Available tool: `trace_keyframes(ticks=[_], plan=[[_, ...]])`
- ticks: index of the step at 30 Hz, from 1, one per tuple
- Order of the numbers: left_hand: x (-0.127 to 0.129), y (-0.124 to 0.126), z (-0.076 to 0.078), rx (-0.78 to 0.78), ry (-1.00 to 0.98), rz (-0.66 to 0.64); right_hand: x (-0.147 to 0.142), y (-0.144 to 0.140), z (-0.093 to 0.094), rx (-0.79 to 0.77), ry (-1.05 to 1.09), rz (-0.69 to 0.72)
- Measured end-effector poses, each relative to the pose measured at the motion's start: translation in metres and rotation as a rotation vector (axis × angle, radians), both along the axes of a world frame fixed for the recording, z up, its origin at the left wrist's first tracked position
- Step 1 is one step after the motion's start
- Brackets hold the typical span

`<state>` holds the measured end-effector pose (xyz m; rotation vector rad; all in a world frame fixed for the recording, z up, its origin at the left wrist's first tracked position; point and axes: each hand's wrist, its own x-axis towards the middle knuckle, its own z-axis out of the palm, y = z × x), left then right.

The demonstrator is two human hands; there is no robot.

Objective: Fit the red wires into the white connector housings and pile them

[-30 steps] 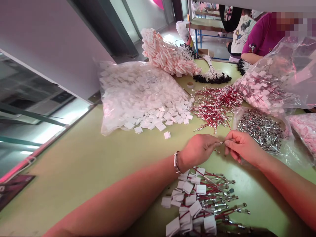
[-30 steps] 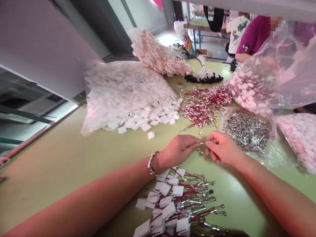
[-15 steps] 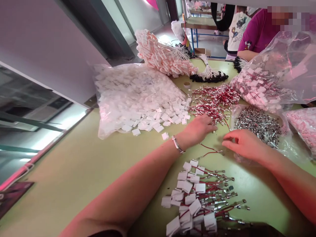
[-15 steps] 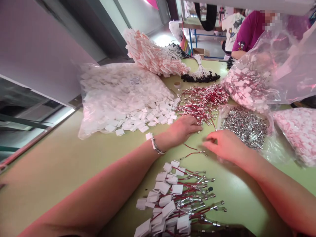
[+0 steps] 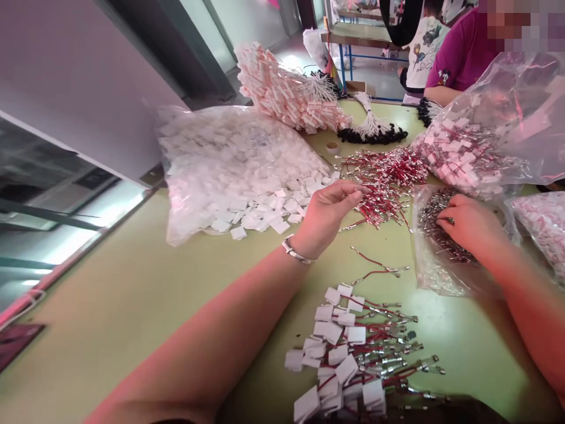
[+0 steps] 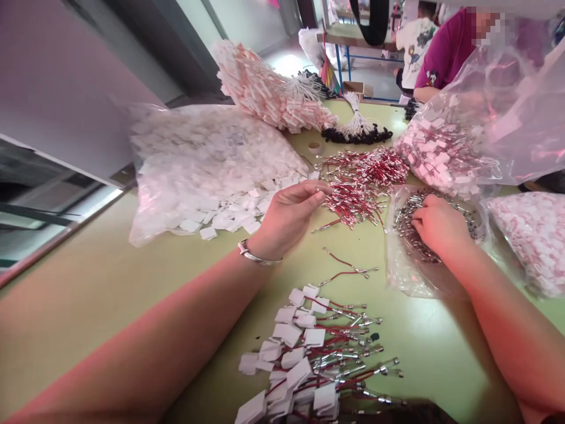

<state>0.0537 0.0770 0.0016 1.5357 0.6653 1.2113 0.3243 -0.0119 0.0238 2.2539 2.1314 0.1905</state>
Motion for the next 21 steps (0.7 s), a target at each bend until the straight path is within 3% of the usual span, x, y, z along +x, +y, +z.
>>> trace_keyframes(ticks=[3, 6, 9, 12, 17, 21], plan=[[-0.003, -0.01, 0.008, -0.021, 0.133, -0.075, -0.003, -0.003, 0.008, 0.125, 0.145, -0.018], [0.004, -0.024, 0.006, 0.035, 0.376, -0.074, -0.026, -0.009, 0.009, 0.129, 0.401, 0.035], [0.014, -0.035, -0.002, 0.146, 0.572, -0.145, -0.056, -0.014, -0.001, 0.086, 0.642, 0.199], [0.019, -0.04, -0.009, 0.159, 0.643, -0.206, -0.073, -0.016, -0.014, 0.1, 0.762, 0.205], [0.018, -0.041, -0.01, 0.179, 0.687, -0.224, -0.075, -0.014, -0.022, 0.145, 0.686, 0.231], [0.018, -0.043, -0.008, 0.206, 0.744, -0.235, -0.074, -0.016, -0.025, 0.189, 0.477, 0.311]])
